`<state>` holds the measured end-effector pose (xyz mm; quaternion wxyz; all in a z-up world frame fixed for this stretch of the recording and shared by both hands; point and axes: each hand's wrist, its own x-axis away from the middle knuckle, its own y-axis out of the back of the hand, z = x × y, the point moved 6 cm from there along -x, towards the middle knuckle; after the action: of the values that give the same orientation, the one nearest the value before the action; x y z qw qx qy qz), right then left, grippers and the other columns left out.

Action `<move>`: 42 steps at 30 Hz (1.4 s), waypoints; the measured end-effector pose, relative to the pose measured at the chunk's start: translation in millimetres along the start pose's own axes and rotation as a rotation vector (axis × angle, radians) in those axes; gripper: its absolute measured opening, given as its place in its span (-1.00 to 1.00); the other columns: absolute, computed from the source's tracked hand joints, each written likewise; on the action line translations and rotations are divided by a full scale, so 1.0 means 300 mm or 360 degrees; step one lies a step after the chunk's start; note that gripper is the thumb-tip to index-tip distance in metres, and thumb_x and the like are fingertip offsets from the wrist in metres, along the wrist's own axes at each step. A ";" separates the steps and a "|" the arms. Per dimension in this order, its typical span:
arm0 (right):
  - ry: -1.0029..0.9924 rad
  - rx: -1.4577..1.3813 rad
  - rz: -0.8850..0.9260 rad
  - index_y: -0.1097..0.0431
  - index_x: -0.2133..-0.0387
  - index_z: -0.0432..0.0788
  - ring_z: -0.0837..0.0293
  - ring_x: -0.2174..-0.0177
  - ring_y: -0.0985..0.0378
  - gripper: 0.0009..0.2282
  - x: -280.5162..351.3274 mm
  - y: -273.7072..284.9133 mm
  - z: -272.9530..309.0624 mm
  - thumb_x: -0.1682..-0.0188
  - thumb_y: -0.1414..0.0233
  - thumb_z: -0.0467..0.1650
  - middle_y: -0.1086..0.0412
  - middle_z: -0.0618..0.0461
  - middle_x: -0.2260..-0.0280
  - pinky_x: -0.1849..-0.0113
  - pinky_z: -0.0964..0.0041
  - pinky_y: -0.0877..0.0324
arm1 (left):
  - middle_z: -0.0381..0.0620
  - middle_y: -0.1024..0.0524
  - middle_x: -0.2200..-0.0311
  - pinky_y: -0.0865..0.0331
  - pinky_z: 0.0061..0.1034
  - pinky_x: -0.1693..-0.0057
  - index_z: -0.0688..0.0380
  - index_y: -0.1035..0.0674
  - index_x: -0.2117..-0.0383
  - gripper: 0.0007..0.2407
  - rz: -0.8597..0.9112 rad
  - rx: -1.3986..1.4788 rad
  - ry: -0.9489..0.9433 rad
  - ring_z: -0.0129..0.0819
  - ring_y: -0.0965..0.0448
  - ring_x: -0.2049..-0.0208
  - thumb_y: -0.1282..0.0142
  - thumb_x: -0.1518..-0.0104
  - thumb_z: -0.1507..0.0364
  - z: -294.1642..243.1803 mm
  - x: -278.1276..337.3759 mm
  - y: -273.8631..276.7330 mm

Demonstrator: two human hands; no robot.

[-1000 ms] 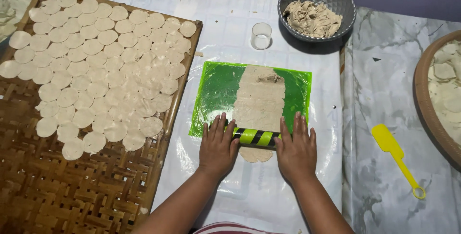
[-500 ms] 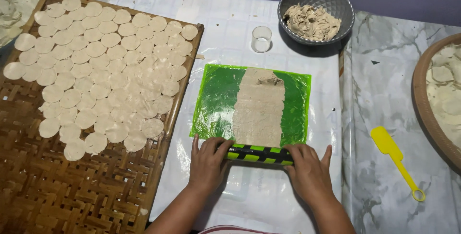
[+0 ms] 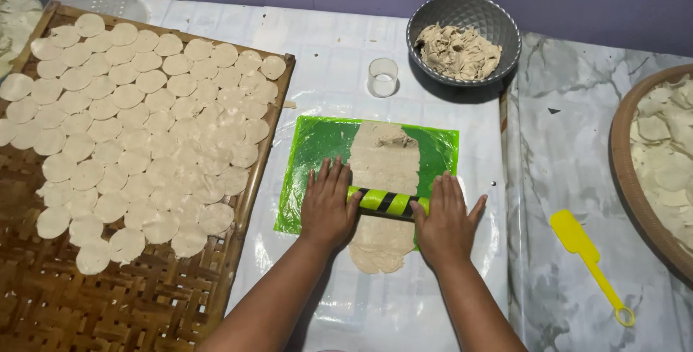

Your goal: Flattening dough and preparing thin circular discs on a tray.

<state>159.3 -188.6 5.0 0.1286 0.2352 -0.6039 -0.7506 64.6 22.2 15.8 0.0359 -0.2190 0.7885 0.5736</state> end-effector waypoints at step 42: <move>-0.0138 0.0096 0.0274 -0.17 -0.27 -0.26 0.07 -0.36 0.01 -0.41 -0.491 -0.092 0.011 -0.18 0.27 -0.04 -0.14 -0.10 -0.32 -0.31 -0.27 0.49 | 0.12 -0.25 -0.35 0.10 -0.12 -0.45 0.24 -0.41 -0.24 -0.56 0.0127 -0.0137 0.0134 0.00 -0.13 -0.39 0.28 -0.33 0.26 0.117 -0.483 -0.188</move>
<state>286.4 -108.8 8.1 0.1593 0.1536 -0.6491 -0.7278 210.3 84.8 -1.6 -0.0297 -0.2124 0.7722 0.5981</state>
